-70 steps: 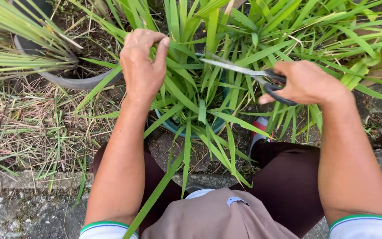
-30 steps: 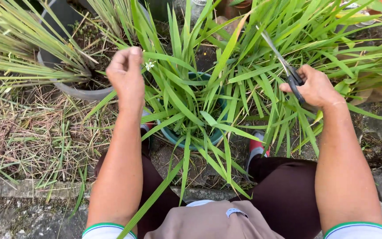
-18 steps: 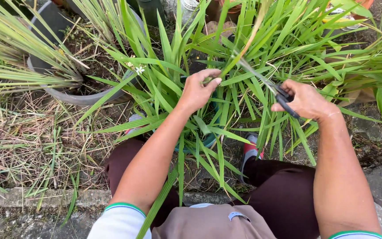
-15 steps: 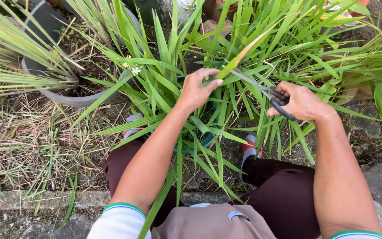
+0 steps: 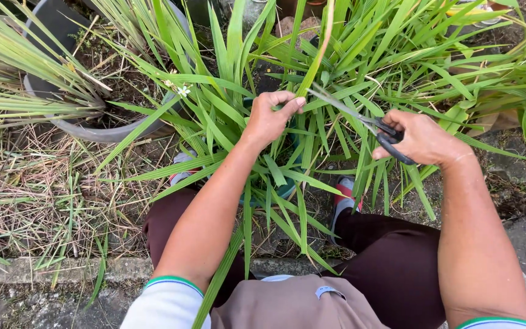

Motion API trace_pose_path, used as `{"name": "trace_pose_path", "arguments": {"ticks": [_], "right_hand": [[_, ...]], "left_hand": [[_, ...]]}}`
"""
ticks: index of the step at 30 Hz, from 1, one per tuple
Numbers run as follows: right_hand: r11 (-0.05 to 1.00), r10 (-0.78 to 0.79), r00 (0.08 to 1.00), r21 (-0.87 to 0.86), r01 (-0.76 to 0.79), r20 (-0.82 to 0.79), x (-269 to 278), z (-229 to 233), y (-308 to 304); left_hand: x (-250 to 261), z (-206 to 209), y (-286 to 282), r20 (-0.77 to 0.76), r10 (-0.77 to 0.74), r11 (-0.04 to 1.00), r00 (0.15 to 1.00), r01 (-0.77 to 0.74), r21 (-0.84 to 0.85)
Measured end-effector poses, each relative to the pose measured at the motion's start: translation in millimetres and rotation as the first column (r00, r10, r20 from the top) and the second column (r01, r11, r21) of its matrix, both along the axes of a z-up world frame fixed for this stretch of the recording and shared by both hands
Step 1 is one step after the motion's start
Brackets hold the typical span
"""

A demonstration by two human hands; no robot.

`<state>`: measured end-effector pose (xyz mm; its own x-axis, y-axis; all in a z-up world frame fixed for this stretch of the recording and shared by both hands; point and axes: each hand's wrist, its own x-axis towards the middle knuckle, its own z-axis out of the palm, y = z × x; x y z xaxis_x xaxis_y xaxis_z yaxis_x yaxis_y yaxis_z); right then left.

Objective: Pruning and cutting leaves of a plant in a green pot using scissors.

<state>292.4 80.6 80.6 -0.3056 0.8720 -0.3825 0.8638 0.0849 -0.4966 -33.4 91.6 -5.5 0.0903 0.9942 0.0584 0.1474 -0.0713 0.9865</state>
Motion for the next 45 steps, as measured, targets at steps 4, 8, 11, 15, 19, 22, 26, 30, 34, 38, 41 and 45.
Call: {"name": "trace_pose_path", "arguments": {"ticks": [4,8,11,15,19,22,26,30,34,38,41,45], "right_hand": [[0.999,-0.043,0.998,0.006,0.044,-0.053,-10,-5,-5],[0.981,-0.191,0.978,-0.008,0.191,-0.083,-10,-6,-2],[0.981,-0.188,0.975,0.026,0.193,-0.114,-1,-13,4],[1.0,0.004,0.98,-0.024,-0.009,-0.2,-11,-16,9],[0.974,0.186,0.978,-0.112,-0.196,-0.09,-60,-46,17],[0.955,0.052,0.997,-0.289,-0.069,-0.065,-100,-74,27],[0.93,-0.159,0.969,-0.357,0.082,-0.19,-133,-108,45],[0.852,-0.396,0.886,-0.458,0.255,-0.242,-151,-108,52],[0.841,-0.436,0.864,-0.455,0.292,-0.253,-141,-118,59],[0.851,-0.428,0.869,-0.434,0.296,-0.247,-136,-126,61],[0.868,-0.408,0.878,-0.403,0.289,-0.251,-143,-125,67],[0.886,-0.408,0.865,-0.356,0.298,-0.291,-159,-123,68]], "left_hand": [[0,2,-4,-0.061,-0.038,0.999,0.997,0.04,0.036],[-4,4,-5,-0.066,-0.042,0.999,0.997,0.041,-0.017],[-7,-6,-2,-0.054,-0.063,0.998,0.997,0.064,0.023],[-12,-17,7,0.014,0.069,0.945,0.998,-0.07,0.321],[-50,-12,20,0.172,0.546,0.838,0.82,-0.535,-0.106],[-84,-24,29,0.178,0.692,0.72,0.7,-0.688,-0.095],[-111,-37,26,0.238,0.675,0.721,0.698,-0.693,-0.012],[-115,-18,21,0.023,0.586,0.806,0.81,-0.585,0.086],[-99,-8,41,-0.135,0.43,0.898,0.892,-0.438,-0.032],[-81,-64,80,0.07,0.345,0.915,0.936,-0.319,-0.246],[-79,-81,96,0.208,0.384,0.888,0.899,-0.298,-0.351],[-81,-105,105,0.288,0.41,0.857,0.865,-0.257,-0.447]]}}
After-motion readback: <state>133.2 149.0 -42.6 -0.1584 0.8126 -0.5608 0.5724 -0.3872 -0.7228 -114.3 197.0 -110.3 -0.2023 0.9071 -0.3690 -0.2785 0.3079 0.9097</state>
